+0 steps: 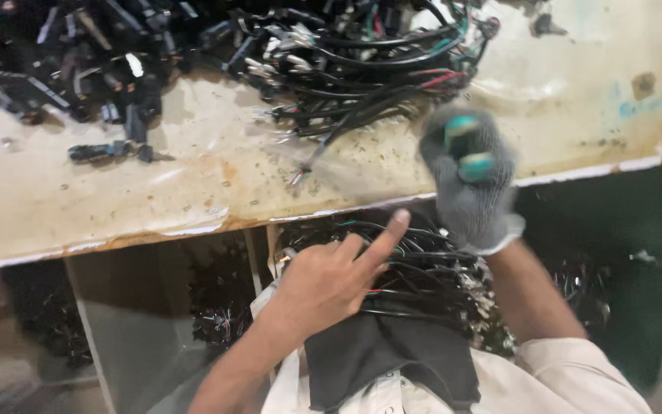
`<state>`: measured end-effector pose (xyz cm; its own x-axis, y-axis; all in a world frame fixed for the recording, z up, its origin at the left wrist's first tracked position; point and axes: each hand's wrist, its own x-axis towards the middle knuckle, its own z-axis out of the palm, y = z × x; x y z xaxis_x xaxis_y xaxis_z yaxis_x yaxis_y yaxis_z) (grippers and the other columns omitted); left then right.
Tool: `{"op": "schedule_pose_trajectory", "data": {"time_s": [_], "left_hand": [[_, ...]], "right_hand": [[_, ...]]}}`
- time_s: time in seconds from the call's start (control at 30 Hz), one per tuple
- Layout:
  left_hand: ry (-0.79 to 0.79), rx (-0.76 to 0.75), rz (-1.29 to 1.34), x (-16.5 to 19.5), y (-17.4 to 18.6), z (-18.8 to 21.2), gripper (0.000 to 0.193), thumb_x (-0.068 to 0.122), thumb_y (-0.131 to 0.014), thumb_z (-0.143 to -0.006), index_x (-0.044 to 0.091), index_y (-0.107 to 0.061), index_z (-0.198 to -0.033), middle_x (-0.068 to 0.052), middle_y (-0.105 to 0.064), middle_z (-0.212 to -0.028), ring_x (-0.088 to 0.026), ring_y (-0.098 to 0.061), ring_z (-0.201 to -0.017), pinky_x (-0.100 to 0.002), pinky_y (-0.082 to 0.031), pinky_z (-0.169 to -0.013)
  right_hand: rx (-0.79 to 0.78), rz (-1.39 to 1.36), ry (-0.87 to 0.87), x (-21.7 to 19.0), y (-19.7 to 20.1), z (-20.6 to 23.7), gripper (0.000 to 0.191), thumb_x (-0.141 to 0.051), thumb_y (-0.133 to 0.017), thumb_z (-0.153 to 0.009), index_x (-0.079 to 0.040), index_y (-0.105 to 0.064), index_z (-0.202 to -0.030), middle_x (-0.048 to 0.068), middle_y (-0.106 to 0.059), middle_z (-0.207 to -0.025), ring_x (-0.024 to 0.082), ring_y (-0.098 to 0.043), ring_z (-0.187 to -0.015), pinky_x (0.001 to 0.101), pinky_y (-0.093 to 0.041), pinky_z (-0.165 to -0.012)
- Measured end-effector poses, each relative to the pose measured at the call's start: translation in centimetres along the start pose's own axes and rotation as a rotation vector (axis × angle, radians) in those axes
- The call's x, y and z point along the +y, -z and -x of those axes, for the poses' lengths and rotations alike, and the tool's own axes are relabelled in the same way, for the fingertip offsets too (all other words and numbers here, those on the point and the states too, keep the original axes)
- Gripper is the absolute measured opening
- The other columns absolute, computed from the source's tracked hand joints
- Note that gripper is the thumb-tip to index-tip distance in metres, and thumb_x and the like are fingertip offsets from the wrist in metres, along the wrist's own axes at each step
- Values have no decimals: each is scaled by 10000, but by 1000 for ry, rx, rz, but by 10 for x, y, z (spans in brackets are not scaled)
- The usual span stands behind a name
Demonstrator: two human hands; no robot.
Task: The person picks up black cable assemblies from the workbench, holds a wire in one hand, and uses pliers to strip insulation from the wire ends, placing processed wires back on the bench and repeating with additional wires.
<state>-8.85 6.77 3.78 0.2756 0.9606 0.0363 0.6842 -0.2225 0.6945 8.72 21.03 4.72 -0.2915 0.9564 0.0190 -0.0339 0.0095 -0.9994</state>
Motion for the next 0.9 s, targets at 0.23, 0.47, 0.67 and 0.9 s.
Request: {"op": "schedule_pose_trajectory", "data": {"time_s": [0.23, 0.47, 0.67, 0.9], "left_hand": [[21, -317, 14, 6, 46, 10, 458, 399, -729, -916, 115, -656, -1267, -84, -688, -784, -313, -685, -735, -442, -515, -624], [194, 695, -558, -84, 71, -52, 353, 94, -693, -1008, 96, -666, -1359, -95, -680, -1073, -273, -653, -901, -397, -550, -744], [212, 548, -593, -171, 76, -122, 469, 182, -801, -882, 12, -627, -1283, -132, -641, -1159, -331, -561, -1110, -476, -464, -885], [13, 865, -183, -151, 77, -80, 378, -16, -809, -915, 87, -624, -1228, -142, -567, -1223, -294, -538, -1206, -461, -455, -1020]], "right_hand": [[-303, 1536, 675, -57, 12, -76, 209, -35, -781, -975, -86, -682, -1153, 108, -716, -1018, 216, -692, -804, 339, -549, -657], [-170, 1135, 529, 21, 40, 11, 339, -57, -846, -804, -107, -712, -1111, 90, -701, -959, 268, -684, -866, 366, -538, -731], [42, 1176, 590, 52, 38, 13, 330, -186, -847, -824, -122, -692, -1108, 118, -673, -947, 341, -651, -849, 453, -504, -735], [-47, 1335, 221, 60, 43, 5, 343, -227, -822, -877, -74, -619, -1107, 135, -682, -848, 351, -679, -742, 478, -506, -614]]}}
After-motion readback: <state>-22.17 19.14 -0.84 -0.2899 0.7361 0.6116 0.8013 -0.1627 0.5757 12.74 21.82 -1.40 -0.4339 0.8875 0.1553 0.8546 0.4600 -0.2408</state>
